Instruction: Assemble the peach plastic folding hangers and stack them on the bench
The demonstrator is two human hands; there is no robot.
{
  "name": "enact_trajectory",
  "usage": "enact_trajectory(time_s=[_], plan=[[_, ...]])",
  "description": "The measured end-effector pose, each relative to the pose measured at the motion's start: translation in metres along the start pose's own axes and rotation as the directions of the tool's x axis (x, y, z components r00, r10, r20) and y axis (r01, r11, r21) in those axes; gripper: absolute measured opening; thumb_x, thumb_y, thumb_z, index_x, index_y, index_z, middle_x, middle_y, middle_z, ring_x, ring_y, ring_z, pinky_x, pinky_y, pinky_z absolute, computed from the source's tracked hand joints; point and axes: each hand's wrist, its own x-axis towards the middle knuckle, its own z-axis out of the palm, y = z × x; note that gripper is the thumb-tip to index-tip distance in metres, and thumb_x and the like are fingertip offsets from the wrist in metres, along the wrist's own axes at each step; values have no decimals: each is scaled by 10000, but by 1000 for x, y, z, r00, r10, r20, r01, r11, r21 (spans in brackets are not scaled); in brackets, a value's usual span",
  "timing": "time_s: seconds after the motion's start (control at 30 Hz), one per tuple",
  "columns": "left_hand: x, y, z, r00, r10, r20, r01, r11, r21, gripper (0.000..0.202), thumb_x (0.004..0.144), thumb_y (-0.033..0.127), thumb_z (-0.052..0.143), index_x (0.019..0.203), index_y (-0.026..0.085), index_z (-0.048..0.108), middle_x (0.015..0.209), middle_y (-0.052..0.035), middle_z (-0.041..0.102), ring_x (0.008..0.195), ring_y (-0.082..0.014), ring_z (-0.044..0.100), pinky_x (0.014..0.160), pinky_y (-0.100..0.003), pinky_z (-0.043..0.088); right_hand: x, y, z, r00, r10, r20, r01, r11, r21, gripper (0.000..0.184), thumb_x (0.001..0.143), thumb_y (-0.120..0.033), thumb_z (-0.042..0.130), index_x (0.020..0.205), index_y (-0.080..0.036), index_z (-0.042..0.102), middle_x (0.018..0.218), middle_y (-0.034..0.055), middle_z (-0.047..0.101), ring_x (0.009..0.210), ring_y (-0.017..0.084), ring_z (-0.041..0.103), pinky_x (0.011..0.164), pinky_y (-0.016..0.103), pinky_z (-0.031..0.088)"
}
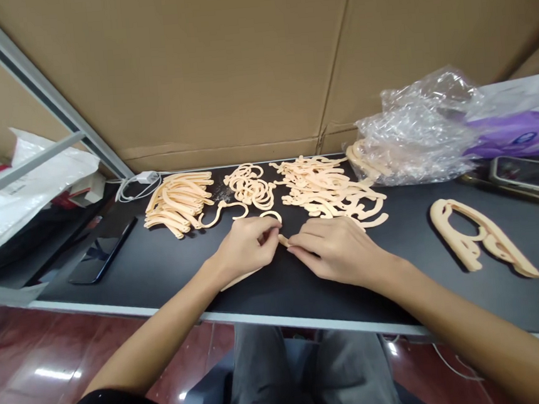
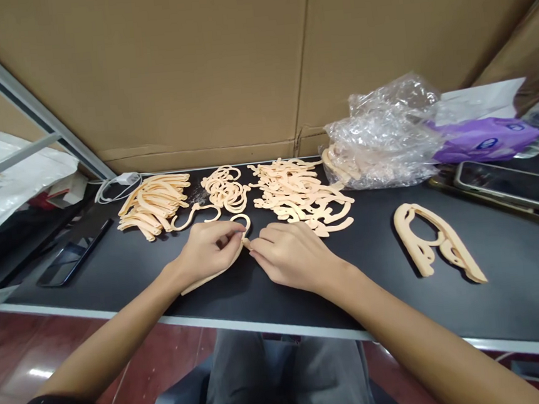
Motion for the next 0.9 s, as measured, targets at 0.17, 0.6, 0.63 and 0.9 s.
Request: enact_trajectory(time_s=[0.17,0.6,0.63,0.9], plan=[[3,4,-4,988,-120,-101,106,986,-129,55,862,191,580,861,161,626,614,40,612,457,-57,523,485,-163,419,1,0,-2,994,-23,-109,25,1000,12,238,929,-163,590,719,-148,701,678,37,677,605,148,584,547,303,379],[15,13,-15,877,-350,331,481,652,-586,383,917,482,581,761,139,652,596,6,623,494,-87,552,502,-195,420,1,-3,-1,955,-69,-287,78,997,19,95,811,-91,729,849,-152,667,731,45,710,652,170,642,605,309,482],[15,12,-17,881,-335,334,473,649,-597,396,921,483,580,756,135,670,568,6,613,498,-87,552,506,-192,417,1,-2,0,956,-58,-286,68,997,25,92,816,-103,729,861,-155,668,729,42,709,650,169,644,606,307,484],[18,5,-25,884,-354,305,467,648,-602,374,918,455,589,734,134,642,581,8,613,479,-78,564,519,-191,431,3,13,-8,908,195,-371,-188,981,56,140,920,-183,614,797,-189,680,679,34,721,573,144,629,577,278,451]])
